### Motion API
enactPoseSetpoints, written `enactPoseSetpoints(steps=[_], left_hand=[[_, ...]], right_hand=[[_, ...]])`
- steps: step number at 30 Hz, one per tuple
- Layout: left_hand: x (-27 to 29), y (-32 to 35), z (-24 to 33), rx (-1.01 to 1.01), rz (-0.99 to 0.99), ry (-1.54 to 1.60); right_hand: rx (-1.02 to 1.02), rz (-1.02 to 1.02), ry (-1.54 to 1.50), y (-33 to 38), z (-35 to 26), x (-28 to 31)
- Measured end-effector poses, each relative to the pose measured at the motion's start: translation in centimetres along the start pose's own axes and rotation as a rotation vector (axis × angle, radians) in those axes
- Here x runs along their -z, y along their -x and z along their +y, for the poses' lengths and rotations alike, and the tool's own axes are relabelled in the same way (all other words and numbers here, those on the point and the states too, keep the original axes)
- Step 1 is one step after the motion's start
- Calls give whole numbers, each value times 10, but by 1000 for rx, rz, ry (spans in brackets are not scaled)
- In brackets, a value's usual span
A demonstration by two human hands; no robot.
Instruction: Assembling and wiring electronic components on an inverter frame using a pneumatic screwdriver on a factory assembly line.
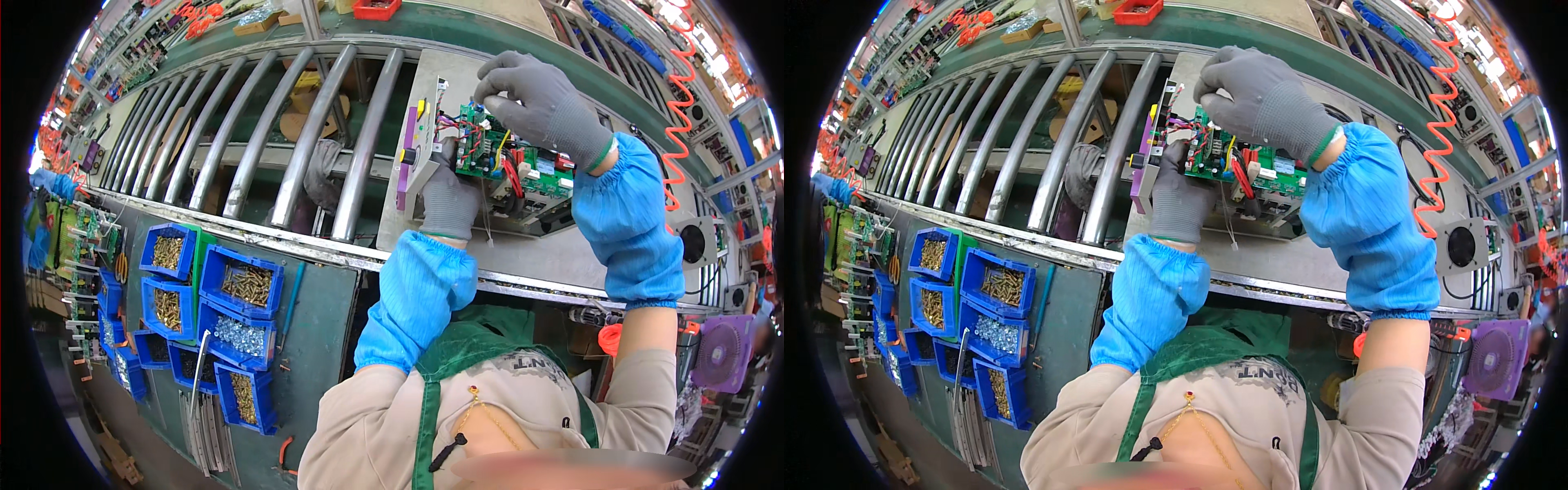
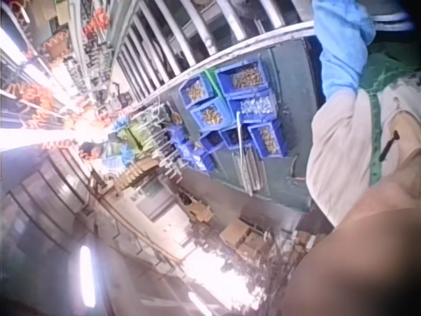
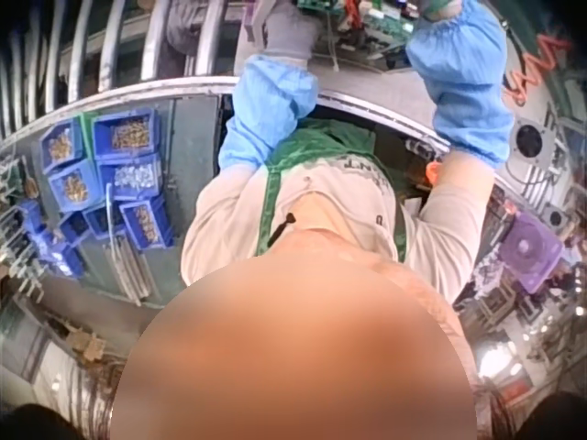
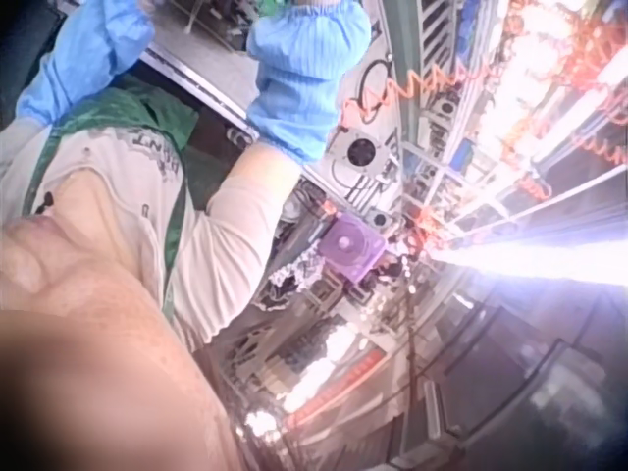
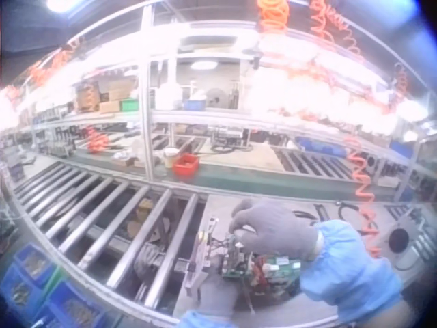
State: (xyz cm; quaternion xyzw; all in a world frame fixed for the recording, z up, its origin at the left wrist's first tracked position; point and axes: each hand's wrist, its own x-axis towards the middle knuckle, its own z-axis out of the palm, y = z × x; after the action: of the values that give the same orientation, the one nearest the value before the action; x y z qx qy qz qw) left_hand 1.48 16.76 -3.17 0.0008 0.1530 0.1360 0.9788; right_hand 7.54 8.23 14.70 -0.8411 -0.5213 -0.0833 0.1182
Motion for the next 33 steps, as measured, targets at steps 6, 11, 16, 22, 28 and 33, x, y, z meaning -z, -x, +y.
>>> enactPoseSetpoints(steps=[6, 11, 16, 22, 28, 33], left_hand=[[-6, 25, -3, -496, -217, -1254], [5, 13, -5, -150, -317, -381], [6, 4, -5, 26, -180, 112], [33, -6, -17, -457, -282, -672], [15, 34, 0, -922, -227, -1564], [10, 51, 6, -606, -239, -944]], right_hand=[[-51, -69, 63, 16, -3, 0], [133, -67, 16, 20, -11, -22], [-76, -212, 212, 6, -11, -38], [-15, -305, 526, -20, -40, -36], [-74, -348, 64, -26, -24, -50], [-105, -489, -386, -31, 1, -48]])
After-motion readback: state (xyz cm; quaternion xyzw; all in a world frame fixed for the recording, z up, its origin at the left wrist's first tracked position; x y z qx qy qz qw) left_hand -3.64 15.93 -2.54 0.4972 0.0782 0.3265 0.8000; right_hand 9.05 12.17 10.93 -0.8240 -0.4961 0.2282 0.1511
